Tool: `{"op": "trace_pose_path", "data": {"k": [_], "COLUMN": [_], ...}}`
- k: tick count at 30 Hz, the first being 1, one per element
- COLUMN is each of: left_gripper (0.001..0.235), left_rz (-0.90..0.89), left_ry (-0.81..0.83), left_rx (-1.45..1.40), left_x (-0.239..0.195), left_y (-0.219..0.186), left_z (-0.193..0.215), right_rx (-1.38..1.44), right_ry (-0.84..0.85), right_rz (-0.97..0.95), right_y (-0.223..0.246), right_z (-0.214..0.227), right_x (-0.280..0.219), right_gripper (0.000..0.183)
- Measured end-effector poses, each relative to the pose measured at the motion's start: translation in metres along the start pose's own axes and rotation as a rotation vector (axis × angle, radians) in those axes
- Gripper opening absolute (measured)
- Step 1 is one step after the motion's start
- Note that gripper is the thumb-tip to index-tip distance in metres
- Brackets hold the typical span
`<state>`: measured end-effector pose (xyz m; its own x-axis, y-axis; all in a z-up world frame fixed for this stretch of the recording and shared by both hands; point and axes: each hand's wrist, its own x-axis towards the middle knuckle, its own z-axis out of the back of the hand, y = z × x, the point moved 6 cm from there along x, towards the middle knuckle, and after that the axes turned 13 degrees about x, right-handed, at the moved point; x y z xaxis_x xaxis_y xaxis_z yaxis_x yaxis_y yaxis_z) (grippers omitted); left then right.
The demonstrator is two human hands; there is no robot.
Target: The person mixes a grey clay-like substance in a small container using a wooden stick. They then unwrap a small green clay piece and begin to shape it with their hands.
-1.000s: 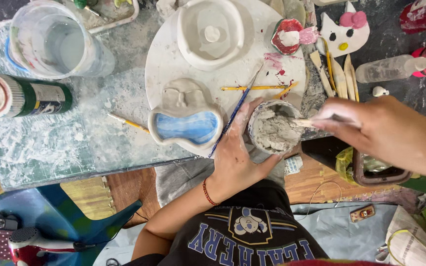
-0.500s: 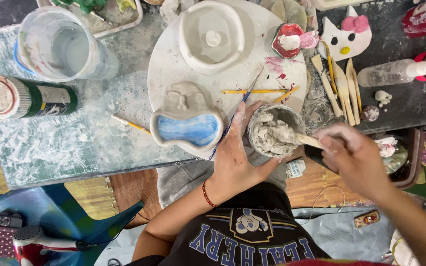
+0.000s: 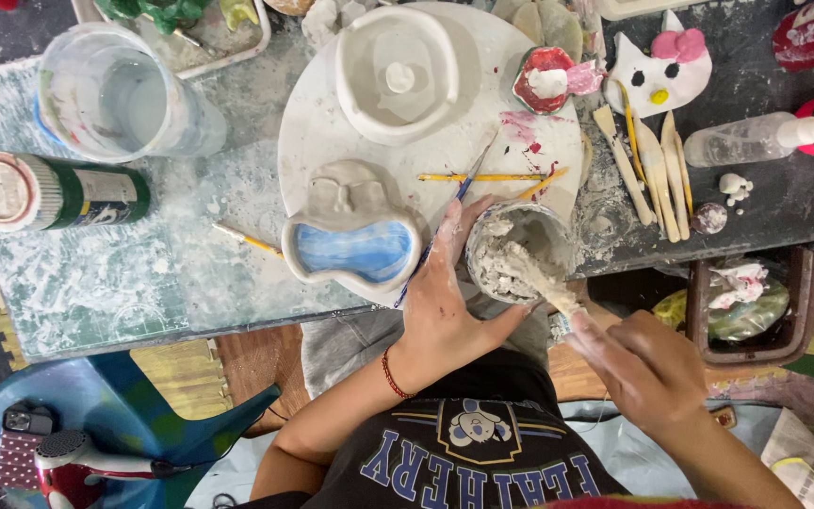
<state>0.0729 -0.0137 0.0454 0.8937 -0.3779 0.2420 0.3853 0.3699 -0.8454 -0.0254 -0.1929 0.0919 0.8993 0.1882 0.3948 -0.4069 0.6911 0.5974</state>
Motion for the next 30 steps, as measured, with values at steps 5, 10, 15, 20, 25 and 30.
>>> {"op": "trace_pose_path", "data": {"k": [5, 10, 15, 20, 25, 30], "left_gripper": [0.119, 0.118, 0.119, 0.118, 0.116, 0.117], "left_rz": [0.02, -0.001, 0.029, -0.046, -0.023, -0.049], "left_ry": [0.018, 0.001, 0.027, -0.041, -0.03, -0.044], "left_rx": [-0.01, 0.004, 0.011, 0.015, -0.011, 0.06], "left_x": [-0.001, 0.0, -0.001, 0.0, -0.001, 0.0], "left_y": [0.001, -0.001, 0.001, -0.003, -0.001, -0.001], "left_z": [-0.001, 0.0, -0.002, 0.0, -0.001, 0.0], "right_rx": [-0.025, -0.094, -0.153, -0.193, -0.228, -0.21], "right_ry": [0.187, 0.317, 0.39, 0.479, 0.577, 0.513], "right_rz": [0.043, 0.023, 0.034, -0.001, -0.081, -0.202], "right_y": [0.006, 0.002, 0.006, 0.004, -0.002, -0.023], "right_z": [0.001, -0.004, 0.002, 0.018, 0.031, 0.058], "right_x": [0.015, 0.024, 0.018, 0.007, -0.014, -0.05], "right_gripper": [0.043, 0.052, 0.058, 0.06, 0.07, 0.062]}}
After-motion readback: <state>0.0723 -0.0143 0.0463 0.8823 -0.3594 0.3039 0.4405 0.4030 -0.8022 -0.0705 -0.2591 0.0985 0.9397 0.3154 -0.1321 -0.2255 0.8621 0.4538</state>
